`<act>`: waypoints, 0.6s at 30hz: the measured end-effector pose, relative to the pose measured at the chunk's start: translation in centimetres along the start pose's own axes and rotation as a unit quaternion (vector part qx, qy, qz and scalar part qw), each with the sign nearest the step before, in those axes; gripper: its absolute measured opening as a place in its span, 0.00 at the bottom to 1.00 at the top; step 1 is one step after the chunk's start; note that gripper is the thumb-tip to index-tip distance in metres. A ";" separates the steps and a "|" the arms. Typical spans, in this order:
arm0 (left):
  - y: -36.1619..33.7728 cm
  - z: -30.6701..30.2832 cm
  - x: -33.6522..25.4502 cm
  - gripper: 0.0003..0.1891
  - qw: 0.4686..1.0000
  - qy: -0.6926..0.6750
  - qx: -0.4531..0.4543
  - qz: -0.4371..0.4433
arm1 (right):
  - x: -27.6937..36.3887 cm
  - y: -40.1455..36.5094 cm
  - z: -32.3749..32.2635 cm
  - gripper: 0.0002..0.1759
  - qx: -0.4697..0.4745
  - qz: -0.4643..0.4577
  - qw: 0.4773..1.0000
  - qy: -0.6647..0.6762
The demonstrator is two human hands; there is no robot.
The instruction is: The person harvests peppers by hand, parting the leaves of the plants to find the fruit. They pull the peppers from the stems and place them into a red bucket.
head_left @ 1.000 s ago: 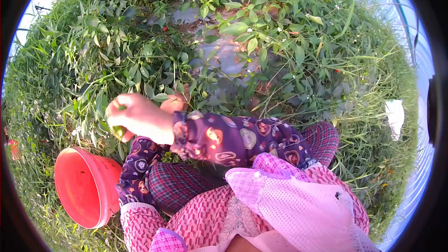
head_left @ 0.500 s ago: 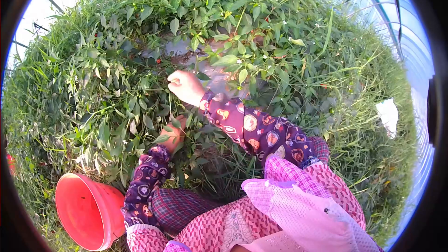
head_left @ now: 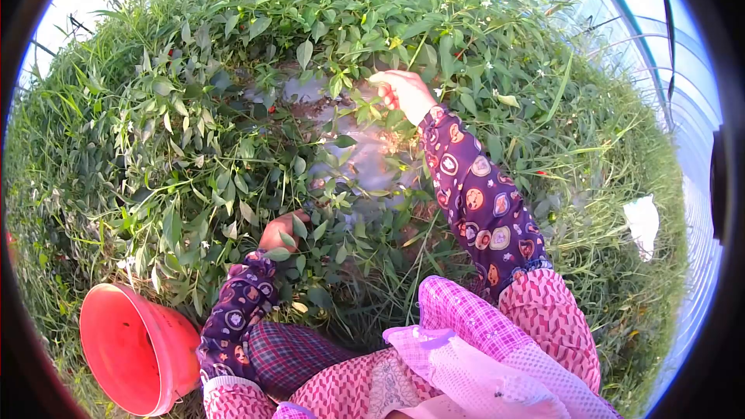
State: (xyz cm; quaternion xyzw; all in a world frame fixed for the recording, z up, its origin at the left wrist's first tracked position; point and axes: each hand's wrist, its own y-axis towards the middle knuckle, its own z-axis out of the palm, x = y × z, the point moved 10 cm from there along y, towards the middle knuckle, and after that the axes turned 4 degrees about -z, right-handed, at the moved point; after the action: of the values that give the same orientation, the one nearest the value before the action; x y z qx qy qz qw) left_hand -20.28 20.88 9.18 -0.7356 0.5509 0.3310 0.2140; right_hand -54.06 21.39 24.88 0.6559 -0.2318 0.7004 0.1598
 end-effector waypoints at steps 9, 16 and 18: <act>-2.0 6.0 8.1 0.23 0.965 -0.220 0.076 -0.122 | -1.2 8.9 14.4 0.37 0.094 -0.016 0.995 0.005; -2.9 9.7 10.1 0.27 0.466 -0.853 0.039 -0.233 | 1.4 17.0 17.4 0.48 0.050 0.007 0.997 -0.050; -3.2 10.6 10.3 0.27 0.387 -0.888 0.067 -0.238 | 1.7 18.0 17.9 0.49 0.016 0.027 0.998 -0.058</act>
State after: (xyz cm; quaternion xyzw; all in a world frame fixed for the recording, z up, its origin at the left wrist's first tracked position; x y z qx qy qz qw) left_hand -18.09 22.14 -5.75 -0.1077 -0.1295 0.6934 0.7005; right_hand -48.63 -3.44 25.07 0.6918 -0.2470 0.6685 0.1165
